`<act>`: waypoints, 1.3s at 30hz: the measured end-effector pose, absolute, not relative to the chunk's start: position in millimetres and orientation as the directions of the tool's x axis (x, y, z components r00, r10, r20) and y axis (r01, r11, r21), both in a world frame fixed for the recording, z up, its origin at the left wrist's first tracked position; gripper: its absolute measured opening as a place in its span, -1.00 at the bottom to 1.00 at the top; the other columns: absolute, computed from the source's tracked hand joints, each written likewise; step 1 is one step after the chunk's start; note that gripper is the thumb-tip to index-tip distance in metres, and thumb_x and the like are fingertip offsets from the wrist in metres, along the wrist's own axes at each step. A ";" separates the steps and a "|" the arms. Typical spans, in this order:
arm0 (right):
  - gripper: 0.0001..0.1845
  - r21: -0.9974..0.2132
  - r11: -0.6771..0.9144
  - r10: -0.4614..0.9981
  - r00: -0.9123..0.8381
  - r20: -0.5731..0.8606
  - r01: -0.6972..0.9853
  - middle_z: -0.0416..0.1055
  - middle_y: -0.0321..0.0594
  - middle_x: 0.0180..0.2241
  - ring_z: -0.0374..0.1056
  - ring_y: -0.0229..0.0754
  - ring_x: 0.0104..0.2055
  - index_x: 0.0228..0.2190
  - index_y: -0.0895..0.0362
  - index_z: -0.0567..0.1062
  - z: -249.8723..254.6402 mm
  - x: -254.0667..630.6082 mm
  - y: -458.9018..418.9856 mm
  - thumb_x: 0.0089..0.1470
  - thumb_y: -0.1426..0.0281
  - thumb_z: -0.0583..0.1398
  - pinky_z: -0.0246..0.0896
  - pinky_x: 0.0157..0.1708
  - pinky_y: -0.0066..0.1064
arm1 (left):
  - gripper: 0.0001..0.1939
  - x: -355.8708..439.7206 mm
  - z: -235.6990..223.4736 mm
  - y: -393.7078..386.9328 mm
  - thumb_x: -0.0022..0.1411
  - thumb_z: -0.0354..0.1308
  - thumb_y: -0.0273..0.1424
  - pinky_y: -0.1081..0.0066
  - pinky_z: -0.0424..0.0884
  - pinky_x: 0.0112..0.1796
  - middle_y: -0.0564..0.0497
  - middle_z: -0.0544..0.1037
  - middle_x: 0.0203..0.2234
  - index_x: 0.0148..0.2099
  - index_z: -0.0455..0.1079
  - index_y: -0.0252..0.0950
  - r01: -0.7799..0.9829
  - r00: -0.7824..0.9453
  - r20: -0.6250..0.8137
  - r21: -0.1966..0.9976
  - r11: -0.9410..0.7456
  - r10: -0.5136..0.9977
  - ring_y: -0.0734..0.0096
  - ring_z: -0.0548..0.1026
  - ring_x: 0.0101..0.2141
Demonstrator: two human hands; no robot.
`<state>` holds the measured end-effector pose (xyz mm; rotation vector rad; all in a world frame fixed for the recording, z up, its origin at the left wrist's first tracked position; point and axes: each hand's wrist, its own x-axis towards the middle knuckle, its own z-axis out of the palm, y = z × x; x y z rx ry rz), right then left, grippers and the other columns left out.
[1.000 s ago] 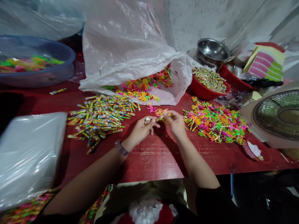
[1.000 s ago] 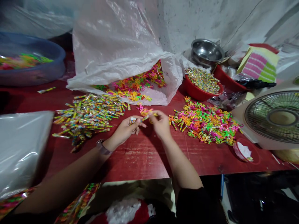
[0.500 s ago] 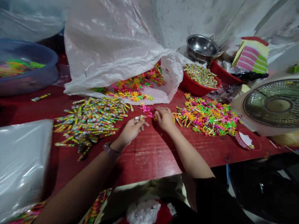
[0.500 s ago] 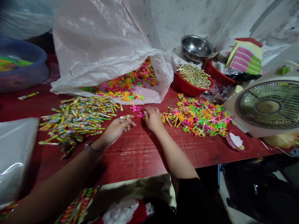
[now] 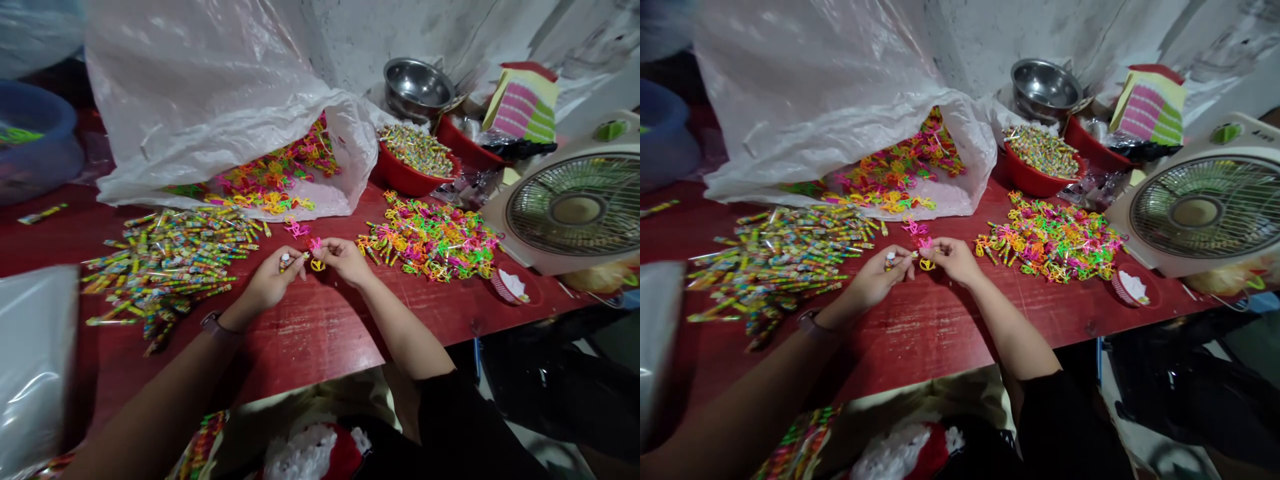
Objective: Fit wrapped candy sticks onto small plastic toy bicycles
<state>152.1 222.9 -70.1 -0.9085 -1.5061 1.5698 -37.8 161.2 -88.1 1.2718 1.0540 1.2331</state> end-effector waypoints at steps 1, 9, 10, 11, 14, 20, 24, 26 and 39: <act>-0.53 -0.998 -0.019 0.879 -0.476 0.014 -0.065 0.57 -0.29 -0.39 0.39 -0.25 -0.35 -0.33 0.14 0.62 -66.8 149.8 219.6 -0.13 0.03 0.48 0.30 -0.25 -0.41 | -0.59 -37.3 -87.5 160.6 0.27 0.27 -0.02 0.48 0.16 -0.51 0.07 0.51 -0.54 -0.23 0.36 -0.28 -0.071 0.099 0.096 0.993 -0.089 0.990 0.54 0.26 -0.58; -0.56 -0.979 -0.037 0.900 -0.431 0.055 -0.201 0.63 -0.25 -0.32 0.48 -0.15 -0.22 -0.30 0.08 0.68 -63.4 144.2 212.3 -0.15 0.04 0.50 0.36 -0.04 -0.28 | -0.54 -38.2 -75.2 158.9 0.27 0.25 0.04 0.43 0.17 -0.47 0.05 0.46 -0.57 -0.33 0.38 -0.28 -0.096 0.112 0.117 0.990 -0.107 0.987 0.50 0.26 -0.55; -0.56 -0.979 -0.031 0.910 -0.410 0.057 -0.203 0.63 -0.25 -0.32 0.48 -0.16 -0.23 -0.29 0.07 0.69 -63.7 144.5 212.5 -0.15 0.06 0.50 0.36 -0.05 -0.28 | -0.54 -38.5 -73.6 158.3 0.27 0.24 0.04 0.42 0.18 -0.46 0.05 0.45 -0.57 -0.34 0.38 -0.28 -0.092 0.112 0.122 0.989 -0.112 0.986 0.49 0.26 -0.55; -0.57 -0.981 -0.017 0.914 -0.400 0.062 -0.193 0.63 -0.25 -0.31 0.48 -0.16 -0.23 -0.28 0.07 0.69 -63.6 144.8 212.5 -0.14 0.07 0.50 0.36 -0.06 -0.29 | -0.53 -38.9 -72.2 157.7 0.28 0.23 0.05 0.42 0.19 -0.45 0.05 0.45 -0.57 -0.36 0.38 -0.28 -0.080 0.116 0.131 0.989 -0.122 0.985 0.49 0.26 -0.55; -0.61 -0.991 0.043 0.903 -0.419 0.093 -0.129 0.62 -0.25 -0.30 0.47 -0.17 -0.23 -0.29 0.07 0.69 -61.5 145.7 211.7 -0.09 0.08 0.48 0.35 -0.06 -0.29 | -0.52 -40.4 -70.3 155.9 0.29 0.21 0.03 0.40 0.23 -0.41 0.04 0.43 -0.58 -0.42 0.38 -0.29 -0.019 0.147 0.161 0.987 -0.160 0.976 0.47 0.29 -0.54; -0.67 -0.992 0.127 0.883 -0.455 0.117 -0.009 0.58 -0.23 -0.31 0.42 -0.14 -0.25 -0.30 0.09 0.63 -59.1 147.2 208.4 0.02 0.10 0.41 0.32 -0.12 -0.29 | -0.54 -39.9 -72.8 153.8 0.34 0.17 -0.02 0.40 0.24 -0.38 0.05 0.41 -0.57 -0.42 0.34 -0.28 0.043 0.176 0.184 0.980 -0.194 0.967 0.45 0.33 -0.51; -0.80 -0.928 0.331 0.898 -0.359 0.254 0.171 0.49 -0.22 -0.33 0.36 -0.12 -0.22 -0.32 0.08 0.53 -60.3 143.6 200.8 0.19 0.20 0.28 0.26 -0.14 -0.31 | -0.56 -35.3 -78.5 152.6 0.31 0.21 0.00 0.43 0.19 -0.44 0.10 0.35 -0.59 -0.36 0.32 -0.28 0.045 0.095 0.165 0.984 -0.170 0.982 0.48 0.27 -0.54; -0.84 -0.871 0.418 0.886 -0.327 0.328 0.258 0.44 -0.21 -0.33 0.33 -0.12 -0.23 -0.34 0.08 0.48 -60.2 140.7 195.6 0.24 0.26 0.22 0.24 -0.14 -0.31 | -0.56 -32.3 -82.7 152.1 0.30 0.21 0.02 0.44 0.16 -0.48 0.14 0.32 -0.61 -0.31 0.31 -0.27 0.014 0.074 0.150 0.988 -0.151 0.986 0.51 0.24 -0.56; -0.76 -0.746 0.543 0.828 -0.394 0.399 0.386 0.30 -0.27 -0.44 0.26 -0.16 -0.34 -0.47 0.08 0.36 -47.6 143.8 194.0 0.26 0.34 0.16 0.12 -0.30 -0.34 | -0.47 -21.8 -89.4 151.5 0.23 0.24 0.12 0.47 0.10 -0.53 0.18 0.25 -0.65 -0.37 0.26 -0.26 -0.119 -0.082 0.110 0.986 -0.119 0.991 0.57 0.17 -0.60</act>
